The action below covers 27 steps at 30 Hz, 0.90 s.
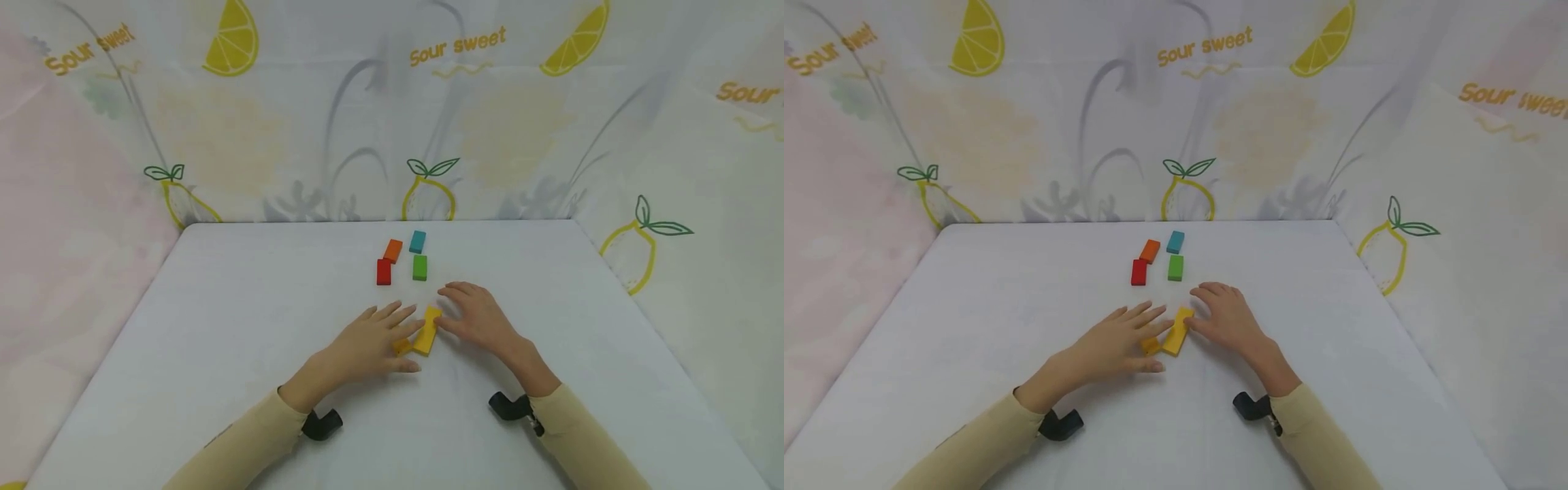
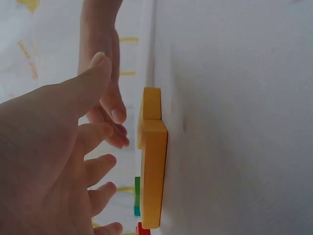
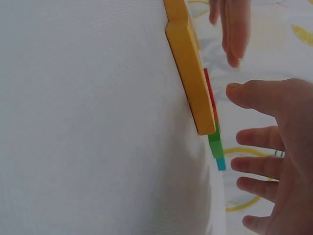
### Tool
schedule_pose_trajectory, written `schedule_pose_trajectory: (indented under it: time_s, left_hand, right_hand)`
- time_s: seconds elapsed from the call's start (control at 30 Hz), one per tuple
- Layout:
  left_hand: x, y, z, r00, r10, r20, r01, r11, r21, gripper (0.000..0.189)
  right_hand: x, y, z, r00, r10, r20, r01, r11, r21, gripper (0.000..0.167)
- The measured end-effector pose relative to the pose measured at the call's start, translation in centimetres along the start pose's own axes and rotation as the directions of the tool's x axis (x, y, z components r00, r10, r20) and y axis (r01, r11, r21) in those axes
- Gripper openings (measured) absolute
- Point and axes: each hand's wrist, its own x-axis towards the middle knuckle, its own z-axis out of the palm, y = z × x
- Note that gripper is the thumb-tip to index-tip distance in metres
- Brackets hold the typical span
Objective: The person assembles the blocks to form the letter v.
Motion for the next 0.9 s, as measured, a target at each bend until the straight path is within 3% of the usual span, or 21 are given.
schedule_pose_trajectory:
  time_s: [0.23,0.5,0.9]
  left_hand:
    - [-0.6,0.6,0.9,0.998,-0.012,0.069,0.013,1.000,-0.012,0.087]
    - [-1.1,1.4,1.5,0.996,-0.048,0.073,0.047,0.999,0.012,0.089]
    - [-1.6,1.9,2.2,0.996,-0.044,0.079,0.043,0.999,0.019,0.089]
  right_hand:
    - [1.0,-0.2,-0.4,1.000,0.003,0.005,-0.003,1.000,0.001,0.053]
    - [2.5,-0.3,-0.8,0.998,0.001,0.056,0.001,0.999,-0.050,0.053]
    - [3.8,0.4,-1.1,0.998,0.007,0.063,-0.003,0.997,-0.075,0.053]
